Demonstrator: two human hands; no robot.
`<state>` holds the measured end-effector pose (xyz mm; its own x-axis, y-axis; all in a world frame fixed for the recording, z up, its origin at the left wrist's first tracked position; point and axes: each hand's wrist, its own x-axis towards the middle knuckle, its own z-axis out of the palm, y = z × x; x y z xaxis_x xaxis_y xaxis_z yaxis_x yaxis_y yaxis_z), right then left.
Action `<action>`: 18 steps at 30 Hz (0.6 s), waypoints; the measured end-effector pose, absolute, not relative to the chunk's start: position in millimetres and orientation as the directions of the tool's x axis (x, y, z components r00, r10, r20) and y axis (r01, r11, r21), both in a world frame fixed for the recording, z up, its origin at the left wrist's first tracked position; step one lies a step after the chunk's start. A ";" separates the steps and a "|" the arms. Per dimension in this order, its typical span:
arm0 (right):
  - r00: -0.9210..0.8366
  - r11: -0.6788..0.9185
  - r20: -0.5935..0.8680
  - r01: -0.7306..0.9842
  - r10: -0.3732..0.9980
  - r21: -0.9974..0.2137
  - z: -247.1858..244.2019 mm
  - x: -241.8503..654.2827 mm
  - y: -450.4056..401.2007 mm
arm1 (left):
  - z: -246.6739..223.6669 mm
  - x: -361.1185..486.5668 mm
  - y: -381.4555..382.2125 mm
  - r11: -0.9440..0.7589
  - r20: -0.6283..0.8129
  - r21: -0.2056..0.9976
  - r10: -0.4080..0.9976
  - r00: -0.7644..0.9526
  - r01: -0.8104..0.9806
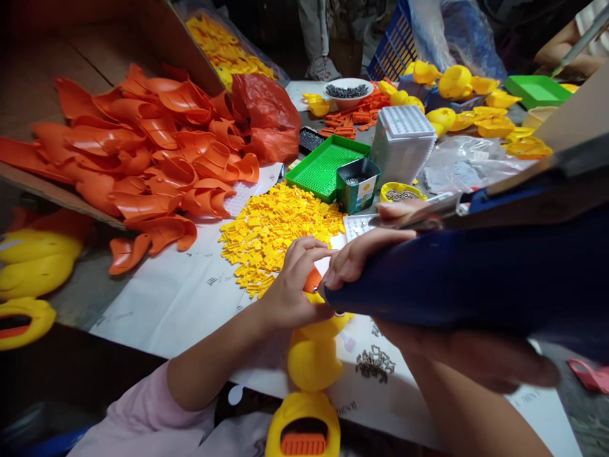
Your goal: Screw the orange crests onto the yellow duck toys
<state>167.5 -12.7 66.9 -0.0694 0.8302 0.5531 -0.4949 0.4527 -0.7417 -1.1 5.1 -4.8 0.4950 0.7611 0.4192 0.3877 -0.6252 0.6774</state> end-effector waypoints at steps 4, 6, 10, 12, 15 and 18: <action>-0.080 0.487 0.580 -0.457 0.811 -0.744 67.9 162.8 -15.6 | -5.1 -1.3 1.0 -0.603 0.398 0.692 0.777 0.487 0.396; -0.067 0.511 0.592 -0.435 0.803 -0.741 65.9 163.2 -16.9 | -5.2 -1.0 -1.0 -0.600 0.399 0.695 0.781 0.481 0.398; -0.102 0.498 0.577 -0.399 0.811 -0.770 59.7 167.5 -14.7 | -4.5 0.4 -4.1 -0.605 0.407 0.680 0.782 0.473 0.415; -0.151 0.485 0.578 -0.401 0.802 -0.777 57.9 168.8 -12.7 | -4.2 0.8 -4.8 -0.598 0.400 0.676 0.788 0.468 0.429; -0.112 0.507 0.608 -0.445 0.786 -0.738 56.2 167.4 -10.8 | -4.3 0.9 -5.0 -0.561 0.361 0.697 0.813 0.457 0.447; -0.067 0.499 0.619 -0.527 0.783 -0.688 55.3 164.2 -9.5 | -4.2 0.8 -4.5 -0.525 0.327 0.720 0.833 0.447 0.454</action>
<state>164.2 -9.5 55.3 -0.0674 0.7828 0.6186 -0.5267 0.4986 -0.6884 0.8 -4.5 -4.2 0.4465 0.8330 0.3266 0.4541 -0.5255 0.7195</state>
